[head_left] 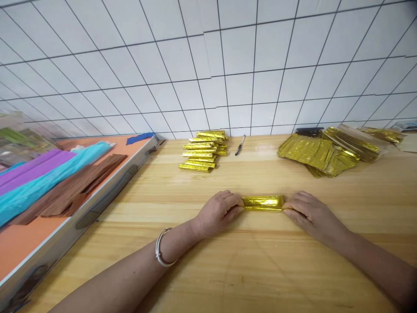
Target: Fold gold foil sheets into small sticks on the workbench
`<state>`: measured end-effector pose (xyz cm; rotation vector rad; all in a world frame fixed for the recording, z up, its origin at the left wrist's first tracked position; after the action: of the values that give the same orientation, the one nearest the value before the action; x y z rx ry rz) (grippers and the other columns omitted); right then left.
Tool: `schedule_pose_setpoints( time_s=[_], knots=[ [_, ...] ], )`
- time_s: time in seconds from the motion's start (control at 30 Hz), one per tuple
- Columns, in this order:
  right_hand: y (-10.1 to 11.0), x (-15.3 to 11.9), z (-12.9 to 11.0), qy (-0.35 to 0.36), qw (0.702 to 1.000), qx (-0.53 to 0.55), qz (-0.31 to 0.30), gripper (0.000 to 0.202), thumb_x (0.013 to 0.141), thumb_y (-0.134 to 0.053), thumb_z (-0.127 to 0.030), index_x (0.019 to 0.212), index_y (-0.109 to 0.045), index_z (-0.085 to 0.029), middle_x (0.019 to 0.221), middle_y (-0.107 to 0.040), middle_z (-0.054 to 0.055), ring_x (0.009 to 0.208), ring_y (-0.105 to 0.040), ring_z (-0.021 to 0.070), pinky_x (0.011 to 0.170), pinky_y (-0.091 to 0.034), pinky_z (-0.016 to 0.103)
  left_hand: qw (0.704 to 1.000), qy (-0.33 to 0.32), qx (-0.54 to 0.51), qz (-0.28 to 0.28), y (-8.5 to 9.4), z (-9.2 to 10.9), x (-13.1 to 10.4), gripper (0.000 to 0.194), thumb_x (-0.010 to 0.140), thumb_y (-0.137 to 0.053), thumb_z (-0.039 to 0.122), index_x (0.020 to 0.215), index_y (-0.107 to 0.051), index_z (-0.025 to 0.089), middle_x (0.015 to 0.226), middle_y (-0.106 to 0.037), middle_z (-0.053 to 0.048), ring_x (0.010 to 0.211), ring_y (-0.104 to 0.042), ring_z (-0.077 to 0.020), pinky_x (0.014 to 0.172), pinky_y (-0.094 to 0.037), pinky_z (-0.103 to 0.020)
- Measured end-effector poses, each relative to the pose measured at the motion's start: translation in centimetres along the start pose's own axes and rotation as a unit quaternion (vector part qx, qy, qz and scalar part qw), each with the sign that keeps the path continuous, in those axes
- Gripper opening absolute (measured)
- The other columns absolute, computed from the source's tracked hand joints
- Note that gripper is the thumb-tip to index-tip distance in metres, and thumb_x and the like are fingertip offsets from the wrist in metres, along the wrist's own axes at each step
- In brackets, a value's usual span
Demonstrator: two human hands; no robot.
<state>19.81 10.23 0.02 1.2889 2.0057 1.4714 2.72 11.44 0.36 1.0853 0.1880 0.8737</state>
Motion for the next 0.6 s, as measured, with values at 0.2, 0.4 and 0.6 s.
schedule_pose_setpoints(
  time_s=[0.2,0.4,0.6],
  knots=[
    [-0.27,0.01,0.16,-0.009,1.000,-0.004,-0.008,0.019,0.091,-0.043,-0.031,0.083,-0.056,-0.021,0.081,-0.058,0.004,0.080,-0.050,0.0202,0.072,-0.039,0.035,0.999,0.032,-0.011,0.016,0.21,-0.18,-0.05,0.013,0.091,-0.045,0.023,0.089,-0.057,0.018,0.080,-0.060,-0.002,0.077,-0.053,-0.0145,0.073,-0.042,-0.026],
    [0.04,0.09,0.08,-0.016,1.000,0.013,-0.007,0.018,0.091,-0.044,-0.030,0.080,-0.055,-0.021,0.078,-0.057,0.003,0.077,-0.049,0.0197,0.070,-0.038,0.034,0.999,0.032,-0.007,0.008,0.11,0.44,-0.16,0.009,0.088,-0.049,0.020,0.084,-0.057,0.018,0.084,-0.061,-0.003,0.080,-0.054,-0.0144,0.073,-0.042,-0.025],
    [0.29,-0.03,-0.10,-0.033,0.999,-0.009,0.007,0.019,0.086,-0.048,-0.027,0.069,-0.050,-0.020,0.068,-0.053,0.002,0.069,-0.047,0.0186,0.063,-0.035,0.032,0.998,0.059,-0.005,-0.008,-0.27,0.28,-0.32,0.008,0.086,-0.050,0.018,0.080,-0.056,0.018,0.078,-0.061,-0.001,0.074,-0.055,-0.0133,0.069,-0.042,-0.024]
  ],
)
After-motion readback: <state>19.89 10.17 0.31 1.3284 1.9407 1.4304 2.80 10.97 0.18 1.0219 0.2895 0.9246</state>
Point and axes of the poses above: each hand's wrist, its own x-axis towards the middle knuckle, its own y-axis out of the back of the hand, z = x × y, the point moved 10 cm from there along x, towards the middle knuckle
